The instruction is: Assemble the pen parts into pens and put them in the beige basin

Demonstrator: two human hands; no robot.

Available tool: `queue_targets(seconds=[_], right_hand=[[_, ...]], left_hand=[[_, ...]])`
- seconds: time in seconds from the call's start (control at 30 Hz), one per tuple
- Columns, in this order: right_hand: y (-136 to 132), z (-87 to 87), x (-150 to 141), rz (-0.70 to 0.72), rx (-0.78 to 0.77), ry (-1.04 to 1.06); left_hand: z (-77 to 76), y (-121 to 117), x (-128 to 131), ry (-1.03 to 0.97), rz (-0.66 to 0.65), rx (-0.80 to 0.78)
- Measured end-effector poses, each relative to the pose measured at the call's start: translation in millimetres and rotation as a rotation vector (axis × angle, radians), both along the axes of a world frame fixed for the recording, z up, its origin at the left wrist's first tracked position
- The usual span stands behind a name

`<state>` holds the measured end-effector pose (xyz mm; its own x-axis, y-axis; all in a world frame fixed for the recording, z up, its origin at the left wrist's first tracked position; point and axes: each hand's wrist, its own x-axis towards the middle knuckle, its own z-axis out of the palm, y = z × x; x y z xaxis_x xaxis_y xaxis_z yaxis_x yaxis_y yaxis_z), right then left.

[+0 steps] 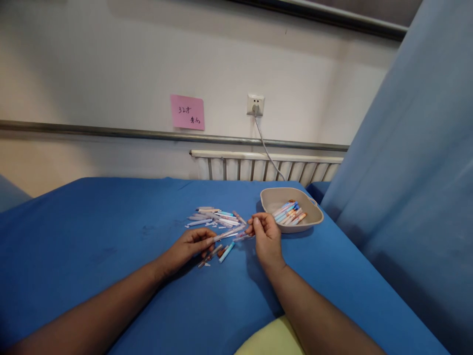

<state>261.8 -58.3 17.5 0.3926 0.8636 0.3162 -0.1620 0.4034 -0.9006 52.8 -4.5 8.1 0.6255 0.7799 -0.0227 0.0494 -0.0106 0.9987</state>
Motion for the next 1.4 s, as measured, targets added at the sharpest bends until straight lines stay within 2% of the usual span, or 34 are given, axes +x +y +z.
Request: queue_targets(seconds=[0.33, 0.57, 0.73, 0.9, 1.13, 1.27, 1.33, 1.4], right_hand=[[1.0, -1.8, 1.3, 0.004, -0.039, -0.041], [1.2, -5.6, 1.4, 0.089, -0.047, -0.136], [4.0, -6.4, 2.6, 0.152, -0.086, -0.036], [0.2, -1.6, -2.8, 0.176, -0.101, -0.016], [-7.8, 1.5, -12.9, 0.201, -0.069, -0.086], [-5.8, -6.1, -12.8, 0.242, -0.075, -0.098], [-2.9, -13.8, -11.3, 0.219, -0.096, -0.163], [-1.4, -21.4, -10.4, 0.194, -0.118, -0.320]], left_hand=[[5.3, -3.9, 1.8, 0.001, 0.029, -0.006], [9.6, -5.2, 2.0, 0.014, 0.017, 0.037], [7.3, -3.9, 1.8, -0.002, 0.028, 0.032], [8.7, -7.9, 3.5, -0.013, -0.024, -0.034], [19.5, -16.1, 6.3, 0.040, -0.064, -0.008], [22.9, -14.4, 4.1, 0.036, -0.089, 0.025], [23.1, -10.6, 2.3, 0.014, -0.034, 0.059], [22.4, -6.2, 0.6, 0.016, 0.052, 0.093]])
